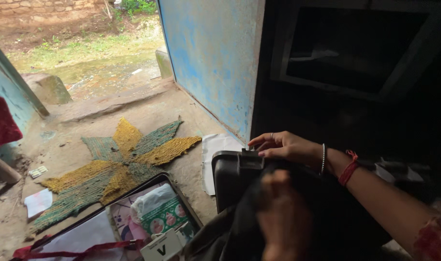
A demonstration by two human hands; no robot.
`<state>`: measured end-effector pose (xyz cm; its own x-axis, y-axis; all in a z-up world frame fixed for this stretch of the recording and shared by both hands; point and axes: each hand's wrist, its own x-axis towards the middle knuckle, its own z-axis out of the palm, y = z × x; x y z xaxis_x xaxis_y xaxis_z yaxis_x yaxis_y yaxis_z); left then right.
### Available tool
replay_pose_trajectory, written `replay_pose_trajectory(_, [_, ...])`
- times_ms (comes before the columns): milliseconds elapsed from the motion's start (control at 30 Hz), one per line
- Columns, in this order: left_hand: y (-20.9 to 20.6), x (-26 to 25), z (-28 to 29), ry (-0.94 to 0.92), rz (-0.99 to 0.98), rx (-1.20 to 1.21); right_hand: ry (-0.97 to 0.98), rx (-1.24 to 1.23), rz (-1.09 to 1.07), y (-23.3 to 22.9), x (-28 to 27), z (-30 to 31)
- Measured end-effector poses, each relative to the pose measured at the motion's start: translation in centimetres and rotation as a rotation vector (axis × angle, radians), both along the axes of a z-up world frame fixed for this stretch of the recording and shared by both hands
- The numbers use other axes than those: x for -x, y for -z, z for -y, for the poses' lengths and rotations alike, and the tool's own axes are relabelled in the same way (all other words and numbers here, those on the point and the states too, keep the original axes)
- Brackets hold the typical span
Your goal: The person cleans a suitcase by hand using a dark cloth, wiping both the inner base and the outer shell.
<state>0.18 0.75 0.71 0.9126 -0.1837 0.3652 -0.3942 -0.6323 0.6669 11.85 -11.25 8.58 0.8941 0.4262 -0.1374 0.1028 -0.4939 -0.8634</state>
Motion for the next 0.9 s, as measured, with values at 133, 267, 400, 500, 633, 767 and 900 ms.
replay_pose_trajectory(133, [-0.8, -2.1, -2.4, -0.125, 0.212, 0.121, 0.231, 0.724, -0.023, -0.9, 2.0, 3.9])
replay_pose_trajectory(267, [-1.7, -3.4, -2.9, -0.282, 0.379, 0.178, 0.364, 1.162, -0.061, -1.0, 6.2, 10.5])
replay_pose_trajectory(400, [-0.8, -1.7, 1.2, -0.166, 0.184, 0.431, 0.600, 0.967, -0.106, 2.3, 7.4, 14.7])
replay_pose_trajectory(500, [1.7, 0.8, 7.5, 0.143, -0.194, 0.357, 0.517, 0.966, 0.057, 3.9, 6.6, 15.8])
replay_pose_trajectory(633, [5.2, 2.1, 12.9, 0.359, -0.067, 0.264, 0.362, 0.957, 0.239, 3.9, 6.1, 16.1])
replay_pose_trajectory(767, [6.1, -3.1, 6.3, 0.240, 0.308, -0.304, 0.477, 0.893, 0.054, 2.7, 5.6, 15.1])
replay_pose_trajectory(900, [1.8, -5.1, -1.5, -0.130, 0.112, 0.257, 0.624, 0.731, 0.015, 2.1, 5.3, 13.9])
